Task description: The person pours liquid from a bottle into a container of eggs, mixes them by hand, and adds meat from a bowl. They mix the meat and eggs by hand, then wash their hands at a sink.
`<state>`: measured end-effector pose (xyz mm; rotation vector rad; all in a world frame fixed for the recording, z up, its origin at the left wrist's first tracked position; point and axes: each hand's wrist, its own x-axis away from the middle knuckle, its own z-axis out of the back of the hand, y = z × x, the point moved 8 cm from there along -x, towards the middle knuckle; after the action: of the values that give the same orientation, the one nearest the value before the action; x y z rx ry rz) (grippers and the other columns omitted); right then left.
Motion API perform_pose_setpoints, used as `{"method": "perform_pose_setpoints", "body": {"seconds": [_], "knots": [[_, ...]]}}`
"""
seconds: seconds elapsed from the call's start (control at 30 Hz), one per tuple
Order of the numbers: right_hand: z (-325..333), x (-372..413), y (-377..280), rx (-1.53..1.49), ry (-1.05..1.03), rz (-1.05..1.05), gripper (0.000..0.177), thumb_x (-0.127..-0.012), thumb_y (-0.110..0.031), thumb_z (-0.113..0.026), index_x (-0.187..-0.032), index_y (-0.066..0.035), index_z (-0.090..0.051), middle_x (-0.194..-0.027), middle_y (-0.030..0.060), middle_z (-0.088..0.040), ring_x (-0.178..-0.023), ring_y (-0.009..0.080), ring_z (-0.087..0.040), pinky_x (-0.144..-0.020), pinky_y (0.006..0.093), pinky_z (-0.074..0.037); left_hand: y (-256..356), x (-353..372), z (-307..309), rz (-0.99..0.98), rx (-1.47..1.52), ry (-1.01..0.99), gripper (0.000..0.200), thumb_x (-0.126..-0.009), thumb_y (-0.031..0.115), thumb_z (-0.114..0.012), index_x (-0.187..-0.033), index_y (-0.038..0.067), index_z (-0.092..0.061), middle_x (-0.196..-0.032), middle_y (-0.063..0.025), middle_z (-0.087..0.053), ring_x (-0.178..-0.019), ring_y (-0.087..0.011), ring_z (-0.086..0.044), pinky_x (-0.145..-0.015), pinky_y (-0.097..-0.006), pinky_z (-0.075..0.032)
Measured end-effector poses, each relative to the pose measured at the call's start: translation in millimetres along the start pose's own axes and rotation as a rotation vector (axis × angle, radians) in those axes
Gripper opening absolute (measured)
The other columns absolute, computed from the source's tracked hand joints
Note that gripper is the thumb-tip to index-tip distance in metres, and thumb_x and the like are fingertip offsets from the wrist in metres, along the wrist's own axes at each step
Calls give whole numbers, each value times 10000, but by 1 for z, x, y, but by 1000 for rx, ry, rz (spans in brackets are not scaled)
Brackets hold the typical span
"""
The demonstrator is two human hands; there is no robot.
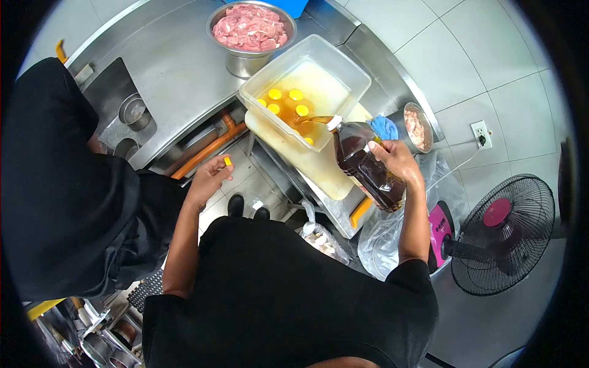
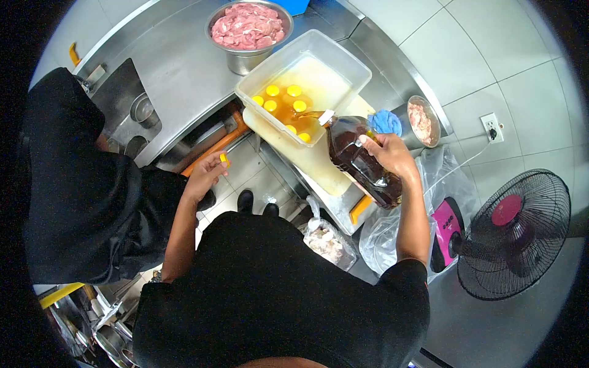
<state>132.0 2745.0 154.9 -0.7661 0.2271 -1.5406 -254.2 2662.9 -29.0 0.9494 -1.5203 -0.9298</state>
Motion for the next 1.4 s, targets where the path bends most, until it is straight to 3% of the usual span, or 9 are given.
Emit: {"method": "perform_pose_setpoints", "body": {"seconds": [0.27,0.67,0.73,1.1,1.27,1.33,1.4], "knots": [[2,-3,0,85,29,32,494,-849,-431,-597,-647,17,-552,-542,-3,-417,-526,102,-361,-484,306,-336,1,-2,1,-27,-2,7,387,-862,256,-603,-1190,71,-513,-966,-5,-615,-702,-34,-518,-529,-162,-310],[1,0,-8,152,3,-7,508,-835,-471,-600,-679,12,-586,-581,-17,-464,-558,83,-405,-507,274,-349,-2,7,-2,-46,9,2,387,-866,266,-597,-1186,66,-513,-943,-1,-616,-696,-29,-511,-530,-149,-304],[3,-1,-8,154,28,15,519,-836,-455,-600,-657,31,-568,-538,30,-467,-522,116,-434,-511,322,-389,-7,6,1,-39,24,14,378,-868,258,-597,-1182,65,-513,-943,-3,-614,-697,-30,-512,-520,-147,-301],[5,4,-17,192,28,-14,524,-829,-470,-600,-673,30,-584,-553,44,-501,-537,120,-471,-534,314,-415,-3,8,8,-39,114,77,295,-861,211,-604,-1101,67,-509,-943,-16,-607,-697,-43,-527,-491,-144,-298],[6,4,-11,154,52,-11,533,-826,-476,-601,-677,35,-584,-554,49,-507,-532,120,-463,-527,314,-409,4,6,7,-23,129,84,305,-837,206,-634,-1071,67,-497,-924,-23,-619,-718,-60,-545,-536,-173,-338],[6,1,-2,141,74,16,517,-830,-494,-595,-657,-7,-571,-560,-23,-452,-534,78,-391,-481,265,-325,6,6,5,-25,112,78,281,-849,207,-617,-1066,67,-505,-926,-23,-619,-720,-57,-542,-540,-171,-340],[5,3,-2,68,95,30,502,-836,-481,-594,-649,-17,-564,-564,-27,-452,-535,75,-393,-480,260,-322,7,4,2,-26,95,73,259,-860,208,-599,-1060,68,-513,-928,-24,-620,-723,-53,-539,-544,-169,-341]]}}
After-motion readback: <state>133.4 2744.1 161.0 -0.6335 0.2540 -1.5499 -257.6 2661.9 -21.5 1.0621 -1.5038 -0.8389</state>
